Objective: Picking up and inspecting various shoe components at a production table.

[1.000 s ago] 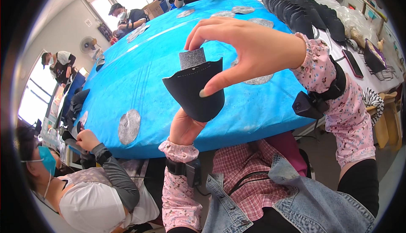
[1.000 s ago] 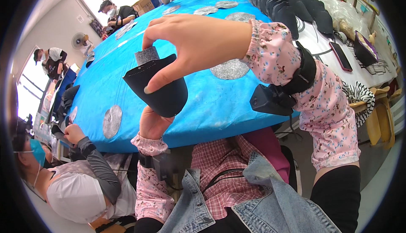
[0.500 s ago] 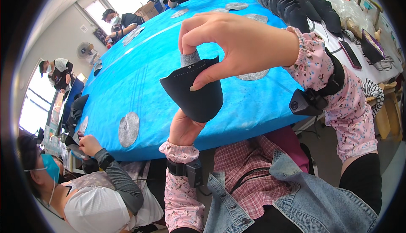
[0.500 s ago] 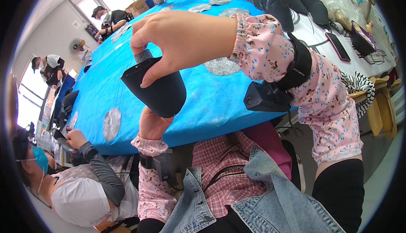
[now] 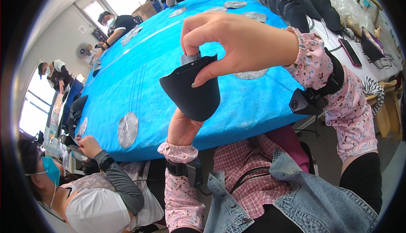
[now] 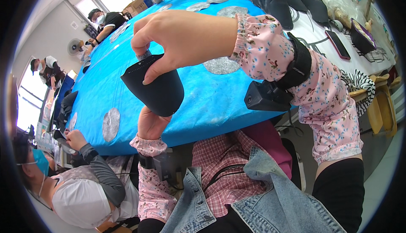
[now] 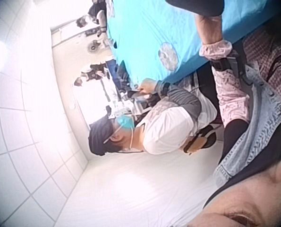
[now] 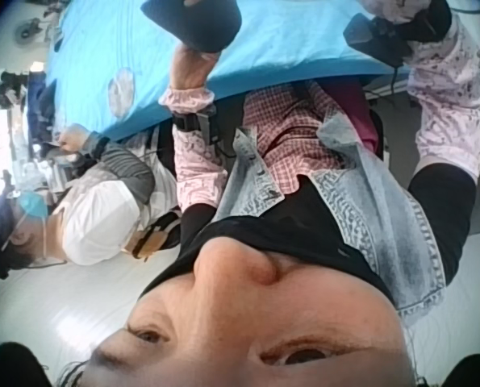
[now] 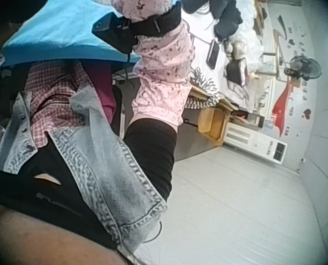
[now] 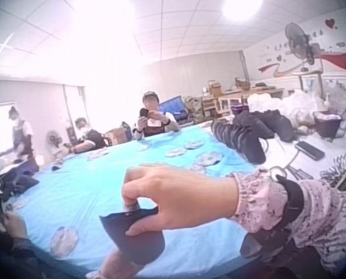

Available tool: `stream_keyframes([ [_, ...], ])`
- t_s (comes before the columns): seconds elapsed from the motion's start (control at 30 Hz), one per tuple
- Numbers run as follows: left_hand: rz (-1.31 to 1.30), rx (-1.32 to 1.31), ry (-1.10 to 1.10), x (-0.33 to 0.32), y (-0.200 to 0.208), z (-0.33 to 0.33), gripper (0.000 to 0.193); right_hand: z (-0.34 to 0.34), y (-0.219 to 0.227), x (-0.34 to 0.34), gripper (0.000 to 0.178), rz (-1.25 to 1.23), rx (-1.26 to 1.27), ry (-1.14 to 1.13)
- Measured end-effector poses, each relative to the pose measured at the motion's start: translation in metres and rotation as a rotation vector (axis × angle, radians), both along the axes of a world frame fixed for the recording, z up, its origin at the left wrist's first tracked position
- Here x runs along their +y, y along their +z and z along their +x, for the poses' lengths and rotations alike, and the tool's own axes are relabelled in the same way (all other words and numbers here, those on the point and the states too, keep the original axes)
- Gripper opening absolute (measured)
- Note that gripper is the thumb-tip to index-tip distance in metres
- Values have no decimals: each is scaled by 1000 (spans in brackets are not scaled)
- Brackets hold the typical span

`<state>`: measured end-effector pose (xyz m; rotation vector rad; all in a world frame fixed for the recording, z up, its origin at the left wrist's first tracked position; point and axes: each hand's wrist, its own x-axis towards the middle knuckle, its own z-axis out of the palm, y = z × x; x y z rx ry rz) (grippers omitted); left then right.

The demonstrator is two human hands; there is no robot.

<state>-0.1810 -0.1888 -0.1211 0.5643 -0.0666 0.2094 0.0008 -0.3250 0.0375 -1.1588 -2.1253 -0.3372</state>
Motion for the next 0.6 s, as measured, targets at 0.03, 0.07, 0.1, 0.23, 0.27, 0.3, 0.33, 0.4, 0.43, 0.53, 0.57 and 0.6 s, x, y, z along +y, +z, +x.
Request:
stream_keyframes([
  [0.03,28,27,38,0,1,0,39,0,0,-1,35,-16,5,-17],
  [0.07,56,54,77,-1,1,-1,39,0,-1,-2,35,-16,6,-18],
  [0.1,57,54,74,-3,4,-1,39,1,-2,-5,32,-47,-5,-39],
  [0.23,137,85,180,-8,8,-2,34,2,-7,-9,23,-87,18,-6],
  [0.27,218,108,241,-9,7,-3,36,2,-9,-11,23,-90,22,-8],
  [0.3,213,114,241,-8,6,-5,36,1,-10,-12,23,-96,2,-28],
  [0.33,323,123,344,-6,5,-8,36,1,-12,-13,22,-104,-17,-46],
  [0.4,552,102,515,-3,1,-15,32,2,-31,-12,23,35,-41,-95],
  [0.43,594,105,591,2,-3,-21,32,3,-44,-15,23,78,-20,-127],
  [0.53,844,184,630,-5,5,-23,36,14,-102,-34,23,-26,54,-265],
  [0.57,996,200,599,-7,3,-18,37,19,-123,-41,23,-80,54,-274],
  [0.6,1156,230,578,-7,1,-21,39,18,-134,-42,24,-127,61,-261],
])
